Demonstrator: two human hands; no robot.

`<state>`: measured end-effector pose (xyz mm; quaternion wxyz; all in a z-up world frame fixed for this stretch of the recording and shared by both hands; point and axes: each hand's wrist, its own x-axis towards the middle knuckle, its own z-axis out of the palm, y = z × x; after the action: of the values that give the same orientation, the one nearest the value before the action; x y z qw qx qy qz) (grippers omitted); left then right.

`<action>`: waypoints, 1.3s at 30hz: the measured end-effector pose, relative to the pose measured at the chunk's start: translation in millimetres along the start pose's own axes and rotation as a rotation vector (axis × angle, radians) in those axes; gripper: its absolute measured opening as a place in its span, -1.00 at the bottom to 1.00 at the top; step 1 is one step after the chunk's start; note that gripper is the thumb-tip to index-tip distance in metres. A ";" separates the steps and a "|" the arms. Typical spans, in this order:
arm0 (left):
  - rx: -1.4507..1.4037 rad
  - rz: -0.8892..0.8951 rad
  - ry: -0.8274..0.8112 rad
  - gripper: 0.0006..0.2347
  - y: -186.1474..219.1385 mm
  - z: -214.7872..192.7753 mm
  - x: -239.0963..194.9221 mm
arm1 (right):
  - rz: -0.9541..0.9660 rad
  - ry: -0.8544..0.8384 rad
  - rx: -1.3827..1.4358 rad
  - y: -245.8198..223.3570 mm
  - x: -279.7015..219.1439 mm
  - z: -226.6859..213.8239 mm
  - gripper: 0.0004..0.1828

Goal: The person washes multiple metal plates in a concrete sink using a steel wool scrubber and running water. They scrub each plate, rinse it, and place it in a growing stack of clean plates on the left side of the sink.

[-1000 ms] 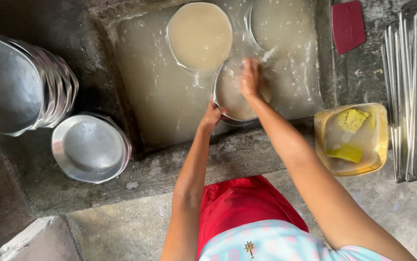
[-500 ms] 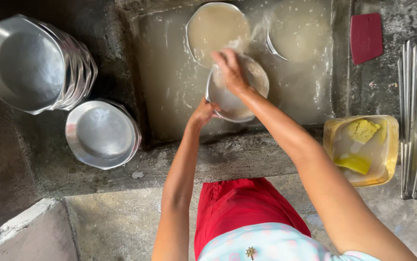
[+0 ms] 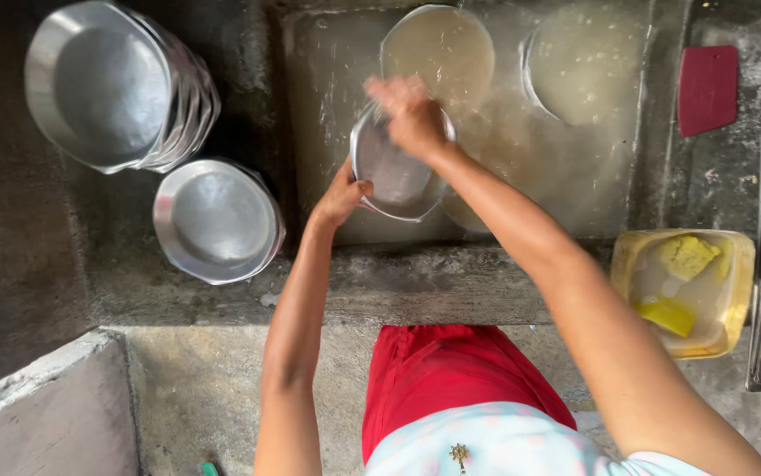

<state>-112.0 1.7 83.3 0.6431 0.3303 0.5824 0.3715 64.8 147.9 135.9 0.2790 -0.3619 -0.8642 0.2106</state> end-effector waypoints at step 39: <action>-0.124 0.113 0.223 -0.31 12.1 -51.2 -54.8 | -0.046 0.005 -0.309 24.9 -20.2 93.8 -0.68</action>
<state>-166.6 -39.8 116.0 0.5719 0.2787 0.6066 0.4768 29.7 133.9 44.3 0.2270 -0.3811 -0.8937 0.0676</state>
